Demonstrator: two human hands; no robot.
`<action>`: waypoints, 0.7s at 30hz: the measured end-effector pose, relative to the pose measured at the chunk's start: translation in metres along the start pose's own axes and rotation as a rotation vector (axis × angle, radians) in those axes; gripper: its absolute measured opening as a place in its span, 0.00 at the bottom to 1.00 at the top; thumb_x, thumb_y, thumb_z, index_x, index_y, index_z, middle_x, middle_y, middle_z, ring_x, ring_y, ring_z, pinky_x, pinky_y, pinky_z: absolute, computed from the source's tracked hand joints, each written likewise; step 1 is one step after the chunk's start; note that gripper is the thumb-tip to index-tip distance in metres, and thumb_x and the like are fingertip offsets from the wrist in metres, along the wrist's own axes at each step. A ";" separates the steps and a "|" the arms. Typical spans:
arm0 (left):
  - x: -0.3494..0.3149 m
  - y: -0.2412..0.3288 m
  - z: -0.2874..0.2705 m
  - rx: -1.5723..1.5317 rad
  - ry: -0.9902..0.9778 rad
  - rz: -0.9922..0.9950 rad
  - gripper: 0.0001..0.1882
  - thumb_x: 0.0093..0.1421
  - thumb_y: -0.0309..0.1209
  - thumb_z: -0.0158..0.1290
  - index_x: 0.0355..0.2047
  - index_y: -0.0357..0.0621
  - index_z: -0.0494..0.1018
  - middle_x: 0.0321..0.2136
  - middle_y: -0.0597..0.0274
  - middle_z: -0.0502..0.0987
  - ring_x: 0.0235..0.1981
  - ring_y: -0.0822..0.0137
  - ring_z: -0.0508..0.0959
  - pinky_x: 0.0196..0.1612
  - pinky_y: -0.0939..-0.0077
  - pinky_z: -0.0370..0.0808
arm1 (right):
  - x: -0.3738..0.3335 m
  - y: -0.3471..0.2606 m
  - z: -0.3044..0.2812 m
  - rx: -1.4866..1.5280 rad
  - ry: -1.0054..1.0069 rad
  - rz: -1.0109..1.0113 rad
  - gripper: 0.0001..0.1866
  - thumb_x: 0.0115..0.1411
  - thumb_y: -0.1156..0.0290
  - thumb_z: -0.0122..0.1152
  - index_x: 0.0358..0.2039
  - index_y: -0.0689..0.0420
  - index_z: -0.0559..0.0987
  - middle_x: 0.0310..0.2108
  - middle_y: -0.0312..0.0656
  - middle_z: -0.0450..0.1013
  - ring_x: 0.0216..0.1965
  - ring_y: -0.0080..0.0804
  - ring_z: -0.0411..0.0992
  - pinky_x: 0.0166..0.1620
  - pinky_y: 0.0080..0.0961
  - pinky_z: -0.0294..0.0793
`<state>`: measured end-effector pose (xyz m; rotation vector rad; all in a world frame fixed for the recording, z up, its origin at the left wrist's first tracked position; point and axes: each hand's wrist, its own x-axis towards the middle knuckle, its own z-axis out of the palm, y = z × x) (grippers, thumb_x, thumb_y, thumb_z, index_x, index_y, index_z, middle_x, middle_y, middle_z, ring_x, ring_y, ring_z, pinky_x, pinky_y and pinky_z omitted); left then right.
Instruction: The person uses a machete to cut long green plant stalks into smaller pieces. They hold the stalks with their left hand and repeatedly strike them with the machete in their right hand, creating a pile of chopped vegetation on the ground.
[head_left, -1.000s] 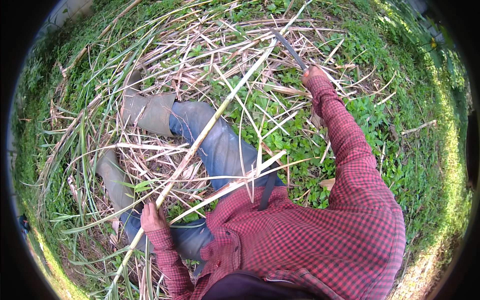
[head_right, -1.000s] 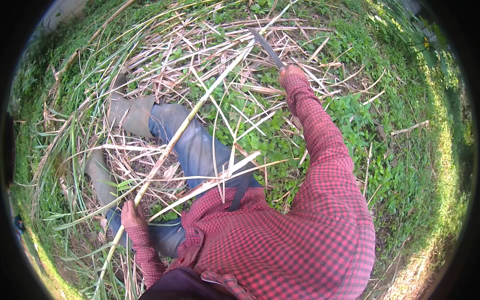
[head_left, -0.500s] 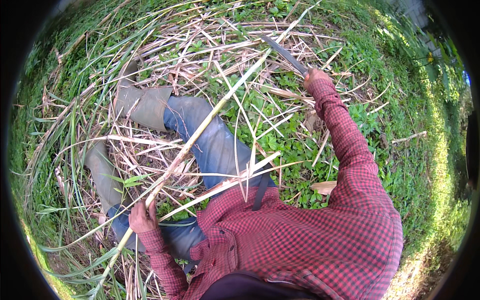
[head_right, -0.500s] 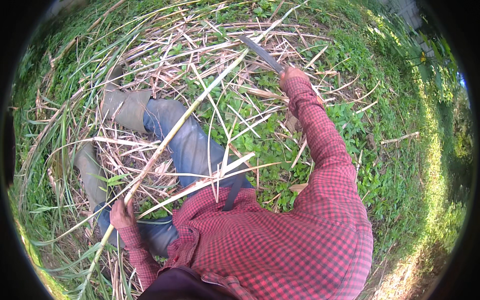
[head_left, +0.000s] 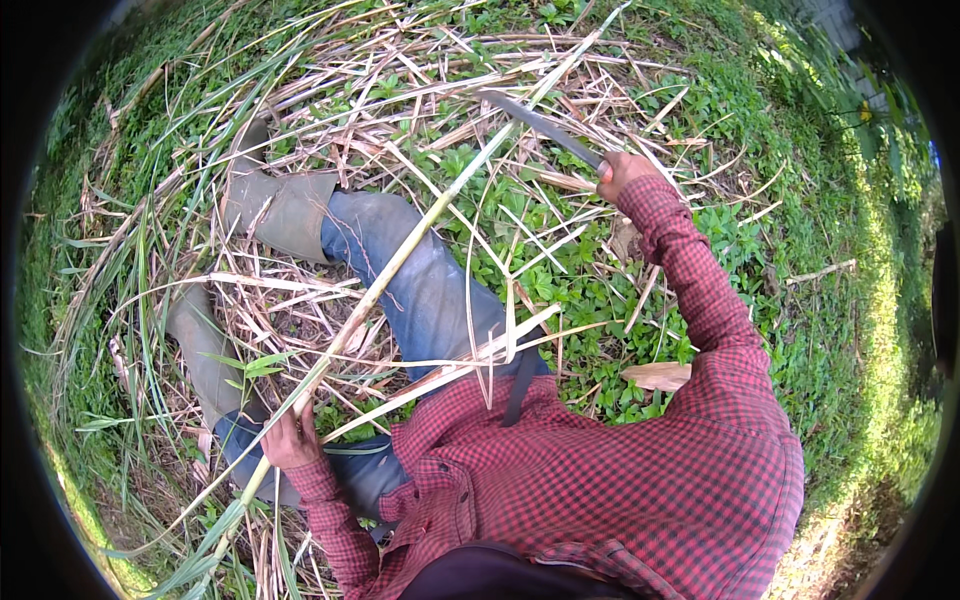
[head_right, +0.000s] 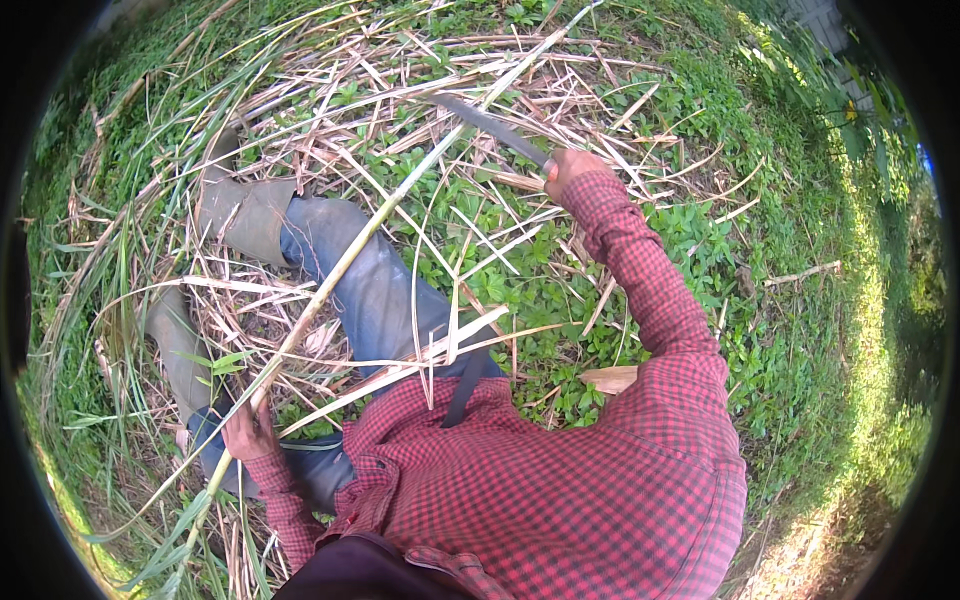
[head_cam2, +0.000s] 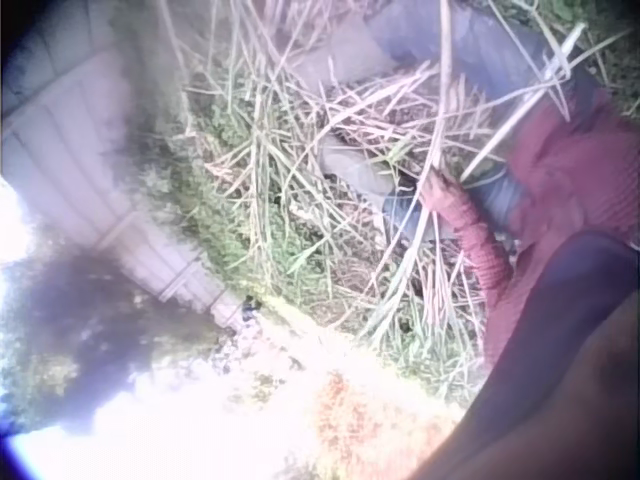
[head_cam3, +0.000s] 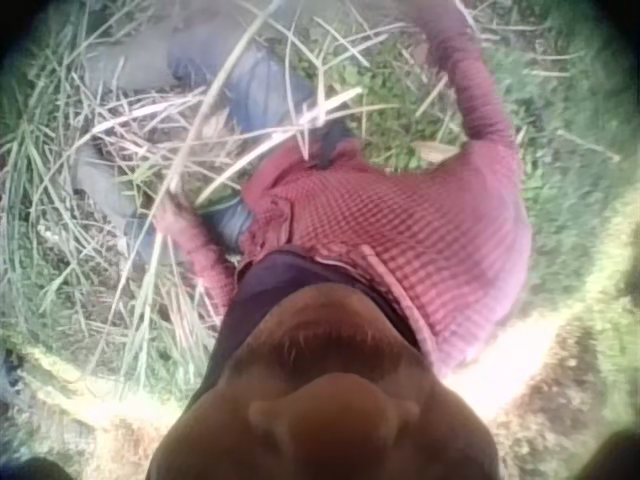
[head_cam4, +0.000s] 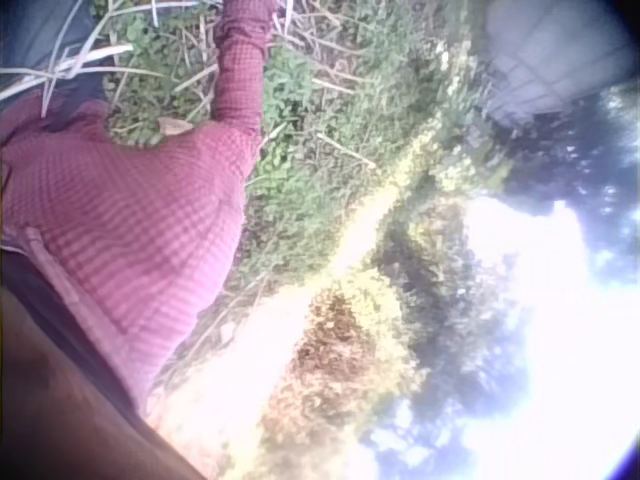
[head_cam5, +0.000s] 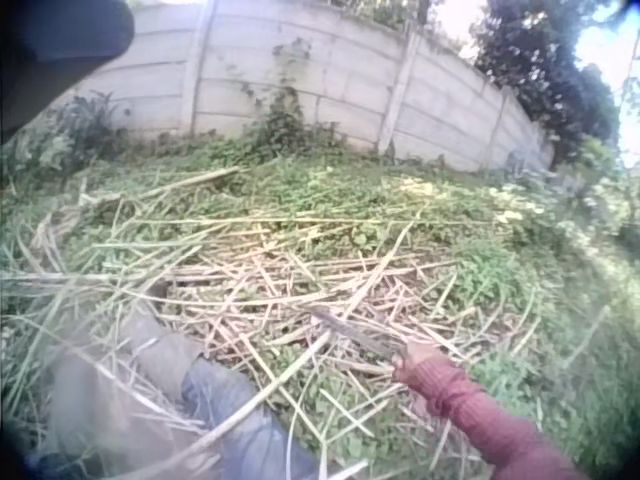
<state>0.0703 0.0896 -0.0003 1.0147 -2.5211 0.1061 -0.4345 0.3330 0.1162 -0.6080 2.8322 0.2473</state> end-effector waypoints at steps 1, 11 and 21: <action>-0.001 -0.001 -0.002 0.006 -0.011 -0.009 0.16 0.52 0.41 0.58 0.30 0.41 0.74 0.24 0.56 0.75 0.27 0.55 0.73 0.33 0.64 0.68 | -0.015 -0.009 -0.002 -0.063 -0.092 -0.088 0.14 0.57 0.64 0.48 0.39 0.55 0.76 0.33 0.49 0.75 0.38 0.45 0.74 0.44 0.41 0.73; 0.005 0.006 -0.001 -0.120 0.051 -0.026 0.15 0.51 0.41 0.59 0.26 0.41 0.74 0.19 0.57 0.73 0.22 0.56 0.73 0.27 0.63 0.68 | 0.007 0.015 0.019 -0.025 0.008 -0.018 0.16 0.57 0.63 0.49 0.42 0.56 0.74 0.31 0.50 0.75 0.36 0.45 0.75 0.43 0.40 0.74; 0.028 -0.024 -0.002 -1.139 -1.310 -0.634 0.26 0.61 0.54 0.44 0.17 0.46 0.63 0.08 0.76 0.54 0.08 0.81 0.52 0.12 0.84 0.45 | 0.016 -0.013 0.117 0.290 0.205 0.020 0.12 0.52 0.65 0.52 0.36 0.55 0.70 0.28 0.51 0.74 0.34 0.50 0.74 0.39 0.44 0.73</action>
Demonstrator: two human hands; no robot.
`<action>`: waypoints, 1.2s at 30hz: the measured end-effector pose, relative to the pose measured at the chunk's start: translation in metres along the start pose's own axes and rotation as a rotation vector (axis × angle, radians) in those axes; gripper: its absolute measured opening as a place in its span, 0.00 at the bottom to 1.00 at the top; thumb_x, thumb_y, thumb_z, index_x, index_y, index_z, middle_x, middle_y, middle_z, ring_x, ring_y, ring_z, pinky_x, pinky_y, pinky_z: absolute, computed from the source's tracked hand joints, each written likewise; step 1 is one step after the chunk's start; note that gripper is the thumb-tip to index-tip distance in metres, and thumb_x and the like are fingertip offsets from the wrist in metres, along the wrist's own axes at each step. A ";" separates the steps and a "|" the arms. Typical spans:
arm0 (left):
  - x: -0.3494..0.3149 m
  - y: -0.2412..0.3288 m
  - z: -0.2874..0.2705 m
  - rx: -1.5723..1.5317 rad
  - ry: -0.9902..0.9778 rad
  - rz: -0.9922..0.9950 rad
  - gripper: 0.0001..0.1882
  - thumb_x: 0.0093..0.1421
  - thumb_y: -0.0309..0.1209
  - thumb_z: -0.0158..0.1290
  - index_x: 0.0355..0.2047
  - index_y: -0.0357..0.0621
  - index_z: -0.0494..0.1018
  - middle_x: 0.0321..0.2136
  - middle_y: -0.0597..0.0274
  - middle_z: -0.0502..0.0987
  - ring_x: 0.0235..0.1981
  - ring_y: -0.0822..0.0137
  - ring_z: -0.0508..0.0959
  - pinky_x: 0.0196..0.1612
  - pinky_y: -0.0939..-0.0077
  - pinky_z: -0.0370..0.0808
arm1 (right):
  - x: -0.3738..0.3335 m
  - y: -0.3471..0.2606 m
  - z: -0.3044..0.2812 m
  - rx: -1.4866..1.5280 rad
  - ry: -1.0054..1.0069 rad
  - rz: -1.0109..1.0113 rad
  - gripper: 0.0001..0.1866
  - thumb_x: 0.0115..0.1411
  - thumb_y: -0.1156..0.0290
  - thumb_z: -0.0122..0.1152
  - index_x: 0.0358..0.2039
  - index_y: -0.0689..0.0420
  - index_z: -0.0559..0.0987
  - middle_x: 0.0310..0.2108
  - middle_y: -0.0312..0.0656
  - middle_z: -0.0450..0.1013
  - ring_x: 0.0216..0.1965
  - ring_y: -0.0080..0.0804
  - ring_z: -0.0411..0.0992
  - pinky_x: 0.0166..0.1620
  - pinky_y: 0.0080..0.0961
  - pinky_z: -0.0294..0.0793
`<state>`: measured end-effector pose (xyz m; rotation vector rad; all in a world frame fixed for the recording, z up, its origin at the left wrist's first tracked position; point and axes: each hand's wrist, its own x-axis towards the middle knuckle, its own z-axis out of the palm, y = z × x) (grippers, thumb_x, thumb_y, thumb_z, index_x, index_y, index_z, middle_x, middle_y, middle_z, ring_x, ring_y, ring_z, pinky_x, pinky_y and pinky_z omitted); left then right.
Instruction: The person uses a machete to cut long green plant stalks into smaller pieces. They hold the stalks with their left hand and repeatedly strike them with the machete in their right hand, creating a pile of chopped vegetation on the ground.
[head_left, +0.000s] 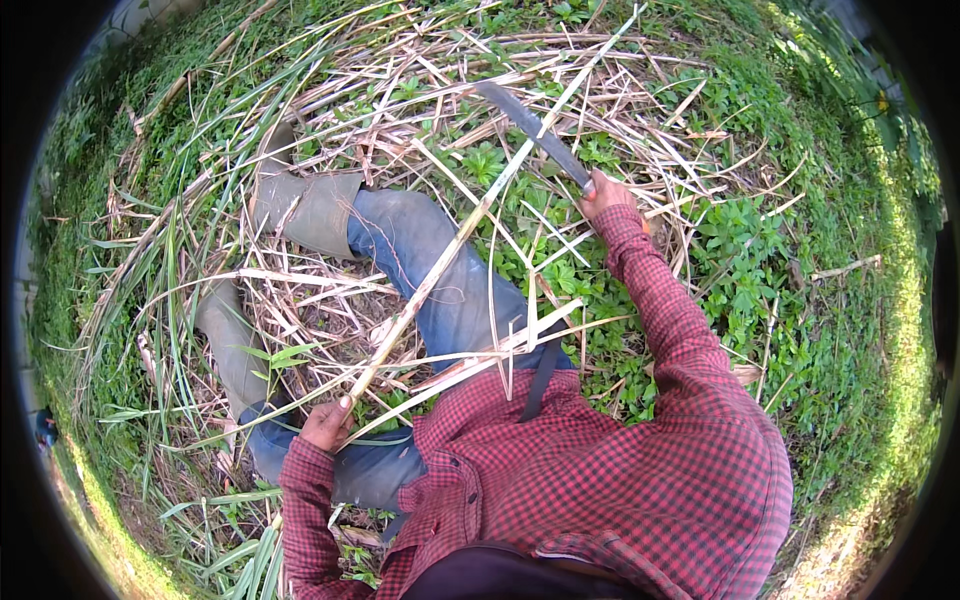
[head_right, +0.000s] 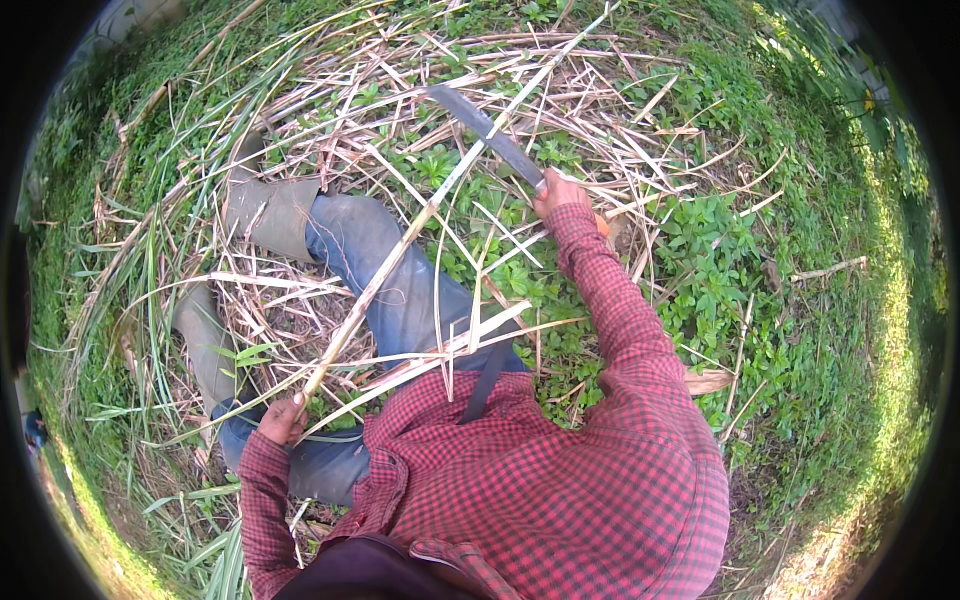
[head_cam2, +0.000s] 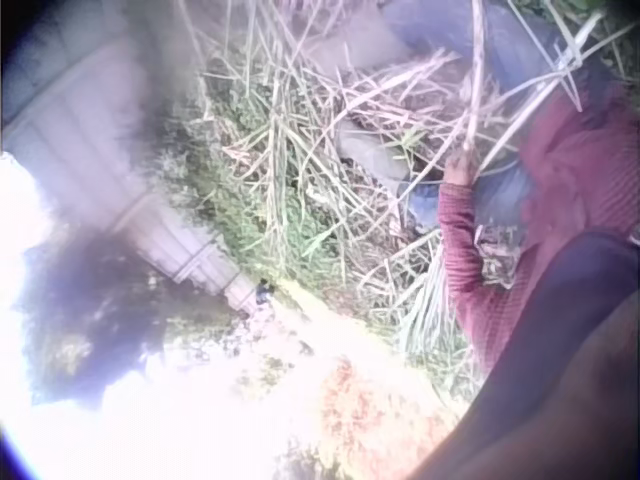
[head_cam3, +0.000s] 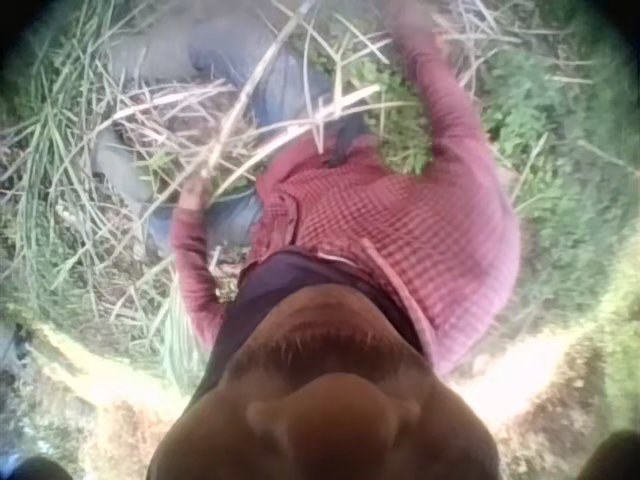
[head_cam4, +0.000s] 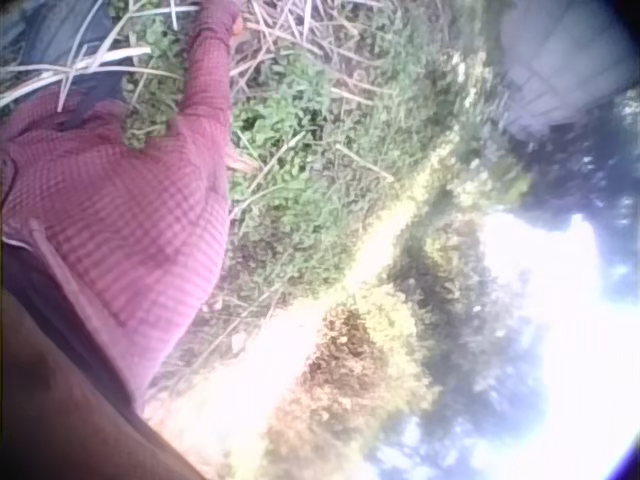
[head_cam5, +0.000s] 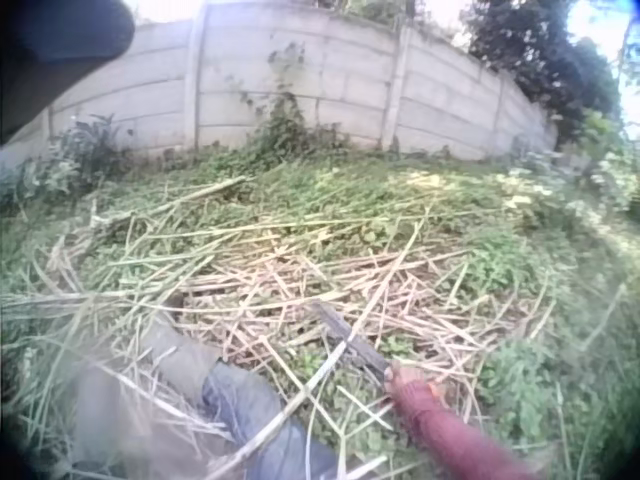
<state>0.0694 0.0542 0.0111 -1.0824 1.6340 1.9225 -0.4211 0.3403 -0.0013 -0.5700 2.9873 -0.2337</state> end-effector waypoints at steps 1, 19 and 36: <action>0.000 0.007 -0.001 -0.018 -0.040 -0.058 0.26 0.61 0.55 0.44 0.17 0.46 0.63 0.08 0.77 0.53 0.07 0.81 0.51 0.11 0.84 0.45 | 0.012 -0.002 -0.003 0.040 -0.033 0.138 0.13 0.52 0.64 0.52 0.37 0.55 0.71 0.29 0.52 0.74 0.35 0.50 0.74 0.41 0.44 0.73; 0.018 0.020 0.003 0.327 0.260 0.305 0.23 0.60 0.48 0.49 0.22 0.37 0.70 0.12 0.67 0.66 0.14 0.75 0.65 0.19 0.80 0.61 | 0.019 0.036 -0.014 0.189 0.160 0.236 0.25 0.46 0.57 0.62 0.45 0.51 0.74 0.38 0.48 0.75 0.40 0.45 0.74 0.47 0.37 0.72; 0.017 0.062 0.041 1.001 0.882 0.456 0.27 0.51 0.45 0.57 0.46 0.42 0.69 0.37 0.50 0.73 0.37 0.51 0.73 0.41 0.59 0.70 | -0.127 -0.059 -0.005 0.268 -0.120 -0.312 0.18 0.43 0.65 0.64 0.36 0.52 0.72 0.25 0.46 0.74 0.29 0.46 0.75 0.33 0.39 0.74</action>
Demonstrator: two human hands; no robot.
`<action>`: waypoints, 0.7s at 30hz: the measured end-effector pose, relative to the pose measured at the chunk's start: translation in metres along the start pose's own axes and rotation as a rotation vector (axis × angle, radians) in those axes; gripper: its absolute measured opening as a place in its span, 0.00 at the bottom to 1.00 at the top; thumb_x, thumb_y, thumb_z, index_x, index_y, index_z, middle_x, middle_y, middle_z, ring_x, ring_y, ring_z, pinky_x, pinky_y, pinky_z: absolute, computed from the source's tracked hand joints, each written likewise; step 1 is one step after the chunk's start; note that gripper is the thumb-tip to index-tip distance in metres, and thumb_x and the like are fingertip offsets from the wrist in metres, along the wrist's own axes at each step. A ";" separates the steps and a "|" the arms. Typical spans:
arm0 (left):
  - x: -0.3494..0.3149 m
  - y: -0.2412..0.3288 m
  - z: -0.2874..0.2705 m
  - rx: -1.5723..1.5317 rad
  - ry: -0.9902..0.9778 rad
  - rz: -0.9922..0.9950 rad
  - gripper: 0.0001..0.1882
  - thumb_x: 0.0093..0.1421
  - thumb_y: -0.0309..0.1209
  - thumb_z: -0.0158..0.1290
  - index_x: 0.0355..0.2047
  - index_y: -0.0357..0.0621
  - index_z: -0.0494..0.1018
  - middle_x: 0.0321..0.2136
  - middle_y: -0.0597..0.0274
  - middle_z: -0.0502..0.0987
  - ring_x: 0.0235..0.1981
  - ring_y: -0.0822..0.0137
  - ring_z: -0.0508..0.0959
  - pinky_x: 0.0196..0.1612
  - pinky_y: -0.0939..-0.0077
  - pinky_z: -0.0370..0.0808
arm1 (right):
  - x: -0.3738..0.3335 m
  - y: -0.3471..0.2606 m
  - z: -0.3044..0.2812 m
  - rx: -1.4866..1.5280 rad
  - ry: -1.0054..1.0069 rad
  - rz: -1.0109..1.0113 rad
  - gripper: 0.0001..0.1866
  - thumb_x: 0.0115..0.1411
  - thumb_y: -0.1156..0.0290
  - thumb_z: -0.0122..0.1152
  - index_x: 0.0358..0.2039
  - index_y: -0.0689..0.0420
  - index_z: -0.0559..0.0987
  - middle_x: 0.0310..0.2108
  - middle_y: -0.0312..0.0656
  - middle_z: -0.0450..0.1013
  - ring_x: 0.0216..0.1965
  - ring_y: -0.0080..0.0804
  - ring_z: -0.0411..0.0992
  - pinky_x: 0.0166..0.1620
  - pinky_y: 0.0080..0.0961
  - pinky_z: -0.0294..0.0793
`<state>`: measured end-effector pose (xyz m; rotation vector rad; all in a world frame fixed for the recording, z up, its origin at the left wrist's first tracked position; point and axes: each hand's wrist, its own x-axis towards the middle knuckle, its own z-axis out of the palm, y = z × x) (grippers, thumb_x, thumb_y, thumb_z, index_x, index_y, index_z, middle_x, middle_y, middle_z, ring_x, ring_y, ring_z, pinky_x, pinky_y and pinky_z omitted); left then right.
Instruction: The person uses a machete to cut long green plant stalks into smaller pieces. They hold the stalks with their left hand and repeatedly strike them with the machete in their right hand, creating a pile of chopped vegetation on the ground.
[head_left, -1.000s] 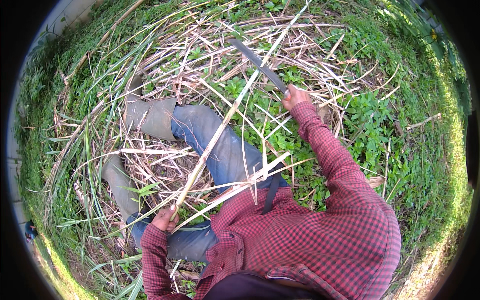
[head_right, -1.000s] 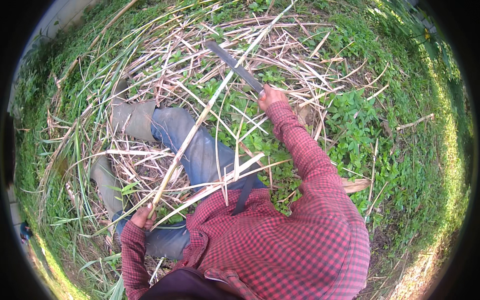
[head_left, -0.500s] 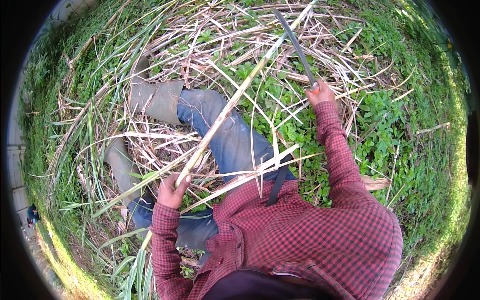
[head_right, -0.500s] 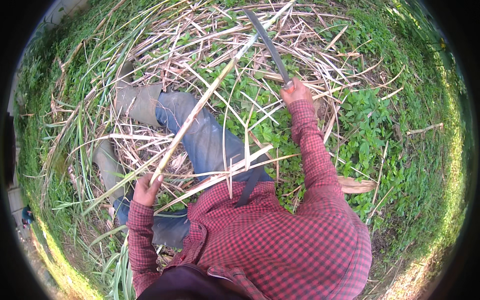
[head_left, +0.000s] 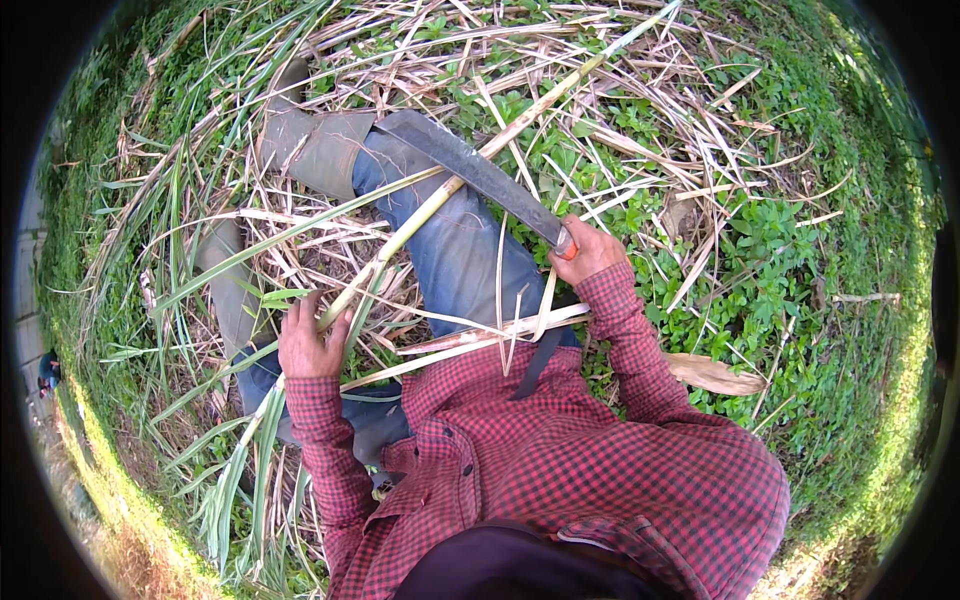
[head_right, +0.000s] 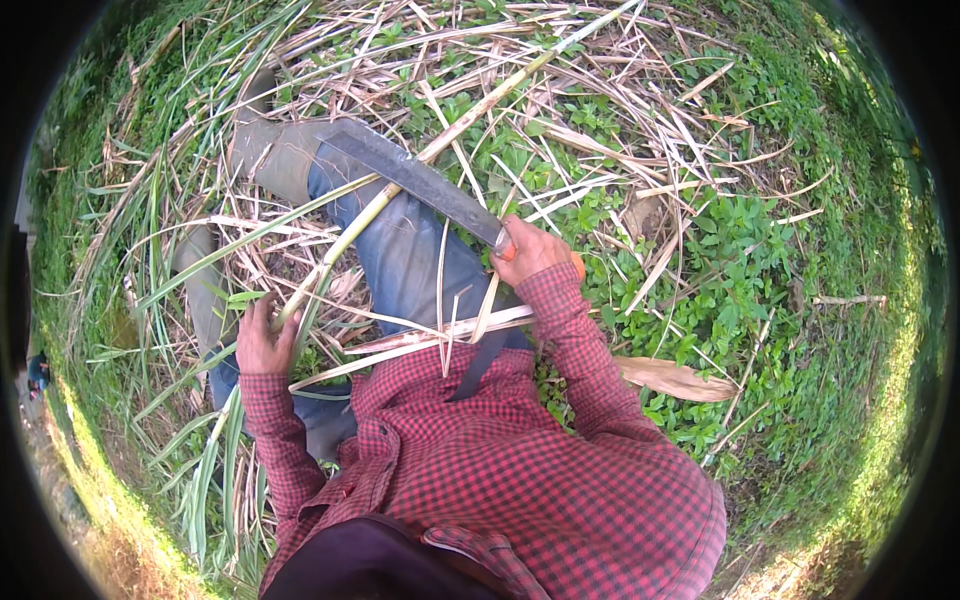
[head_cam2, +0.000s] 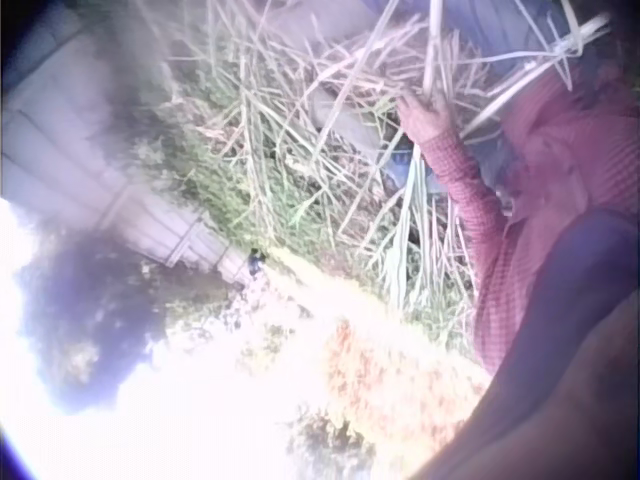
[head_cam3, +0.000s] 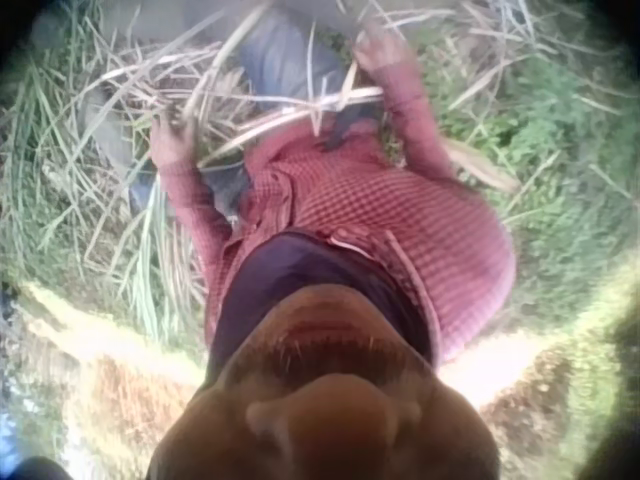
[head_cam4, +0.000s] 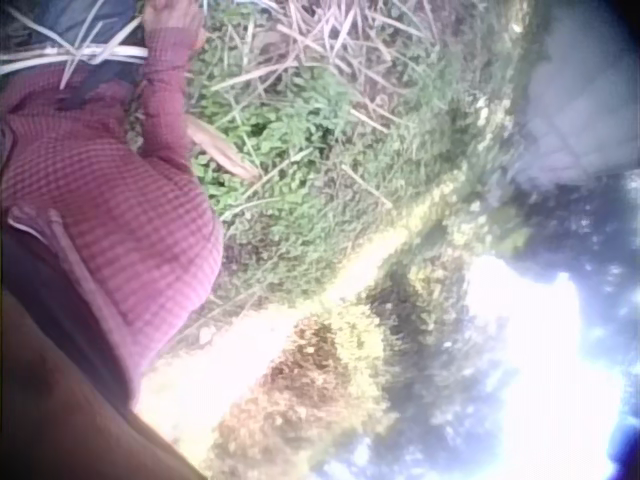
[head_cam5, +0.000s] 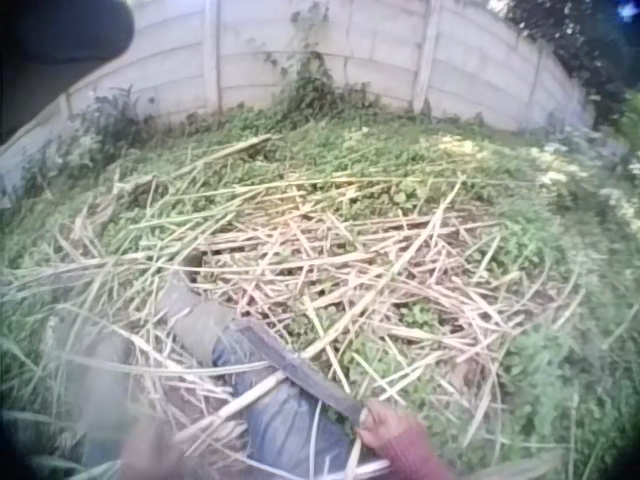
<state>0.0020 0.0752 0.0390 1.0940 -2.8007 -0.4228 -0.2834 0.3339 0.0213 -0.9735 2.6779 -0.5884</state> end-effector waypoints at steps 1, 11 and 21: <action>-0.015 -0.011 0.000 0.017 -0.027 -0.019 0.24 0.51 0.44 0.56 0.45 0.44 0.70 0.36 0.51 0.73 0.37 0.51 0.73 0.43 0.59 0.68 | -0.001 -0.004 0.000 -0.005 -0.021 -0.019 0.18 0.43 0.65 0.64 0.36 0.52 0.72 0.25 0.45 0.74 0.29 0.46 0.75 0.33 0.38 0.74; -0.018 -0.044 0.015 -0.194 -0.071 -0.097 0.16 0.53 0.43 0.57 0.33 0.45 0.74 0.23 0.54 0.76 0.25 0.51 0.76 0.29 0.64 0.71 | -0.024 0.003 -0.006 -0.096 -0.181 -0.301 0.18 0.43 0.66 0.64 0.35 0.55 0.70 0.30 0.44 0.73 0.31 0.45 0.74 0.33 0.37 0.74; -0.022 -0.013 -0.003 -0.142 0.148 0.059 0.15 0.52 0.39 0.59 0.32 0.41 0.74 0.25 0.52 0.76 0.26 0.53 0.77 0.29 0.65 0.72 | 0.014 -0.053 -0.024 -0.209 -0.109 -0.149 0.16 0.44 0.65 0.61 0.35 0.53 0.71 0.22 0.47 0.73 0.28 0.50 0.74 0.32 0.43 0.72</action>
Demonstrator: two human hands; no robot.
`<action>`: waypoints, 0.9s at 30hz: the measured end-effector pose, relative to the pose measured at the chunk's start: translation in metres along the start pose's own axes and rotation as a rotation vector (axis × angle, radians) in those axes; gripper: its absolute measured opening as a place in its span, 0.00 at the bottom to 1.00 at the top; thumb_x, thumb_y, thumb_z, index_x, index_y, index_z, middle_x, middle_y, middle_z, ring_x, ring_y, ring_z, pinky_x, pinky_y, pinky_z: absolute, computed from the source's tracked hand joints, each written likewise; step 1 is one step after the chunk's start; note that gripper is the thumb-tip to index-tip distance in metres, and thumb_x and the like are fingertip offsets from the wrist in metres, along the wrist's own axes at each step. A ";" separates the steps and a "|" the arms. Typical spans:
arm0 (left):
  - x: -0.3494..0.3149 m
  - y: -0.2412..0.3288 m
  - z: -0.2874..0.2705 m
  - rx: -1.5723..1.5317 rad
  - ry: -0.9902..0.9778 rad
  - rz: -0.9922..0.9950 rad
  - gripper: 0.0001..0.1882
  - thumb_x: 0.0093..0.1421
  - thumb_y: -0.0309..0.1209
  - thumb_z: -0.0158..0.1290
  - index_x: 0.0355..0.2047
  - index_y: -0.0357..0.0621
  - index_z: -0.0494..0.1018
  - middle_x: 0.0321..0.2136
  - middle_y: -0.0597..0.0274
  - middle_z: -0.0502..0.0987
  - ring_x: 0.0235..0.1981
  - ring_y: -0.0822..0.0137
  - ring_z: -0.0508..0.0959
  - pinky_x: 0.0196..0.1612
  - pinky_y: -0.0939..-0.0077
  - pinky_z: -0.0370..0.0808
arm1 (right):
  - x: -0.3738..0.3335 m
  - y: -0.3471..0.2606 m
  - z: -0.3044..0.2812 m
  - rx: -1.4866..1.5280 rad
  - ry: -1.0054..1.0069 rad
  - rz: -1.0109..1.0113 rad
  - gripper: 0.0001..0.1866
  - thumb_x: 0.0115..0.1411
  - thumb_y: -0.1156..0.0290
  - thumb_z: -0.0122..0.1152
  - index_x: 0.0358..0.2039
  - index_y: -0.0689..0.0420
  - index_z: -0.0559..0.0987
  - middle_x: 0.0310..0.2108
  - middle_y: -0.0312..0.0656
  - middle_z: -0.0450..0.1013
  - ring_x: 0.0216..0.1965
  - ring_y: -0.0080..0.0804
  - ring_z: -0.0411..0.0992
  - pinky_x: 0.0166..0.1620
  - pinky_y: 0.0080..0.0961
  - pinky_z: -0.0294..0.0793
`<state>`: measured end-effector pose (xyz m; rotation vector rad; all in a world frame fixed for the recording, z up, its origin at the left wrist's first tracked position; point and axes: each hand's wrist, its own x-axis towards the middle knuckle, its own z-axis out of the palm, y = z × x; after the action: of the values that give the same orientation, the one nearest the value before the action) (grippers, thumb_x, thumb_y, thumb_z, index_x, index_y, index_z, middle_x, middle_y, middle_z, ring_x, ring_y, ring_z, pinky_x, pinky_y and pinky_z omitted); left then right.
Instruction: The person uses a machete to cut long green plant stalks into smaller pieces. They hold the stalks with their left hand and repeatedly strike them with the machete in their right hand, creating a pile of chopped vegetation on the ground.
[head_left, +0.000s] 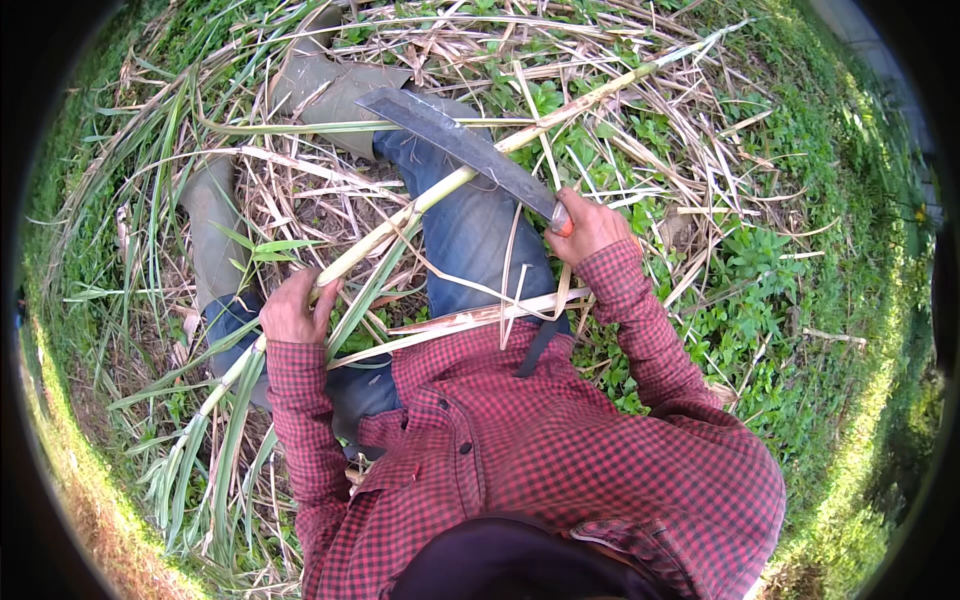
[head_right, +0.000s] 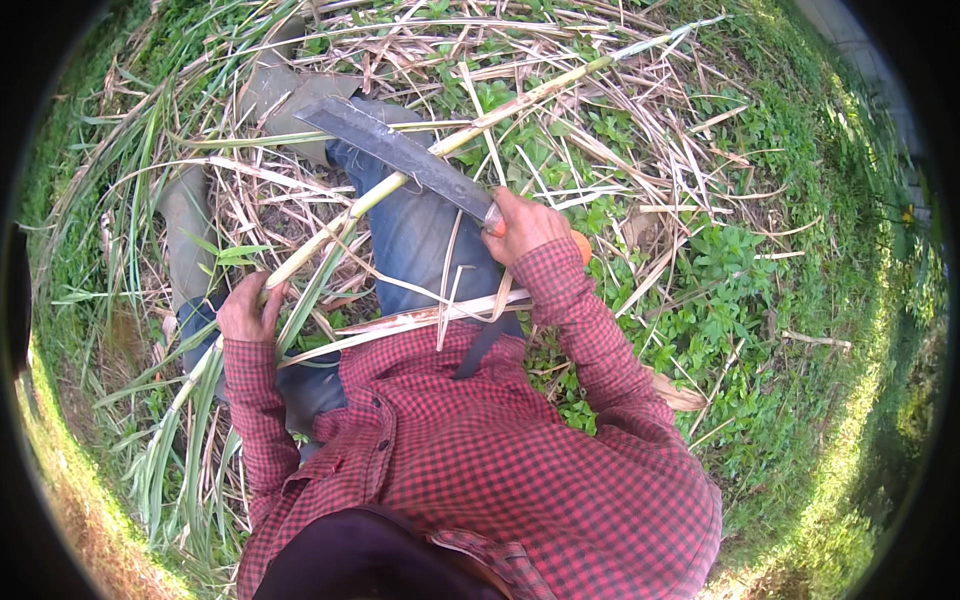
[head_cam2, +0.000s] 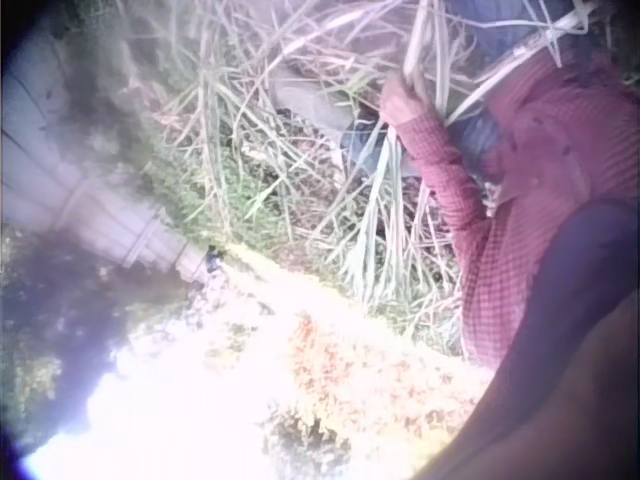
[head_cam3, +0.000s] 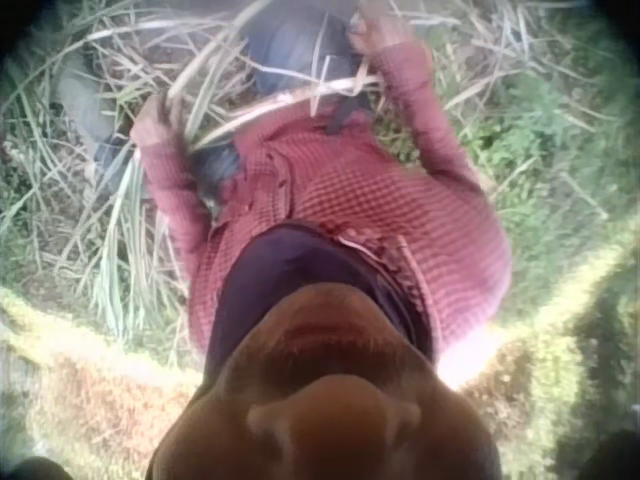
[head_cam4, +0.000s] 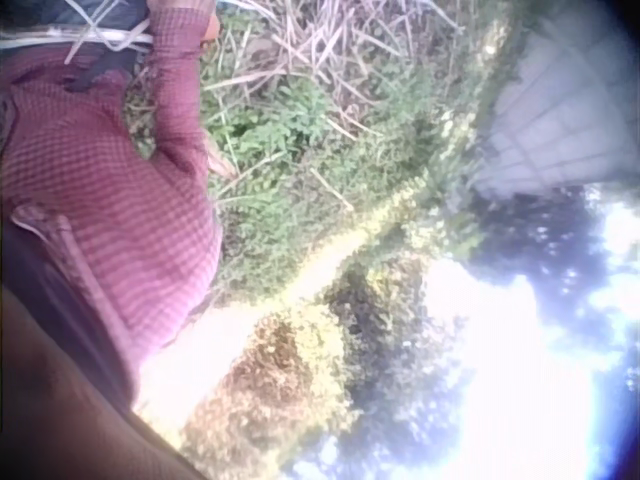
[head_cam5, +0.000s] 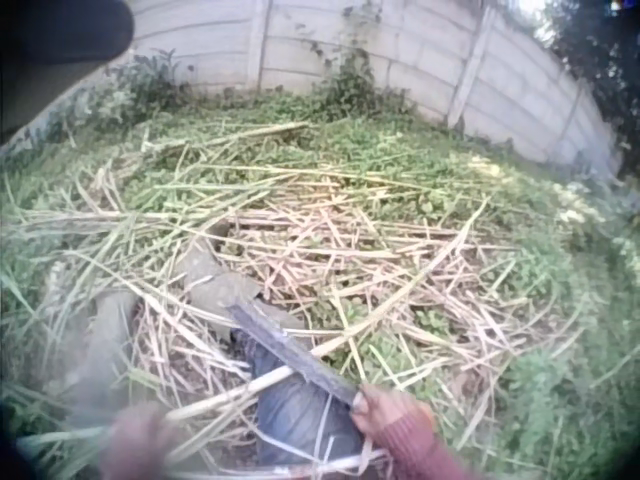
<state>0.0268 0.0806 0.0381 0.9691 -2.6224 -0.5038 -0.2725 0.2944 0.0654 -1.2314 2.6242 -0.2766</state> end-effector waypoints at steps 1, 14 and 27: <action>0.003 0.005 0.000 0.001 -0.006 0.001 0.15 0.52 0.39 0.59 0.32 0.41 0.74 0.25 0.52 0.76 0.26 0.53 0.77 0.30 0.65 0.72 | 0.002 -0.001 -0.001 -0.006 -0.001 -0.031 0.16 0.45 0.65 0.61 0.35 0.53 0.71 0.23 0.47 0.73 0.28 0.50 0.74 0.32 0.43 0.72; 0.011 -0.011 0.007 0.048 -0.066 -0.053 0.15 0.52 0.43 0.58 0.32 0.45 0.74 0.23 0.50 0.76 0.25 0.50 0.77 0.28 0.62 0.72 | 0.047 0.091 -0.028 -0.218 -0.102 0.340 0.20 0.51 0.63 0.56 0.45 0.53 0.72 0.31 0.50 0.76 0.35 0.48 0.75 0.42 0.42 0.74; -0.031 -0.052 -0.018 0.041 -0.129 -0.148 0.13 0.51 0.40 0.59 0.32 0.45 0.74 0.21 0.52 0.75 0.23 0.49 0.76 0.27 0.63 0.71 | 0.089 0.139 -0.031 -0.335 -0.195 0.385 0.19 0.55 0.57 0.52 0.47 0.47 0.71 0.35 0.48 0.75 0.38 0.43 0.74 0.44 0.40 0.74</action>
<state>0.0859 0.0607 0.0272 1.1873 -2.6965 -0.5678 -0.4378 0.3154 0.0467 -0.7558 2.7264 0.3443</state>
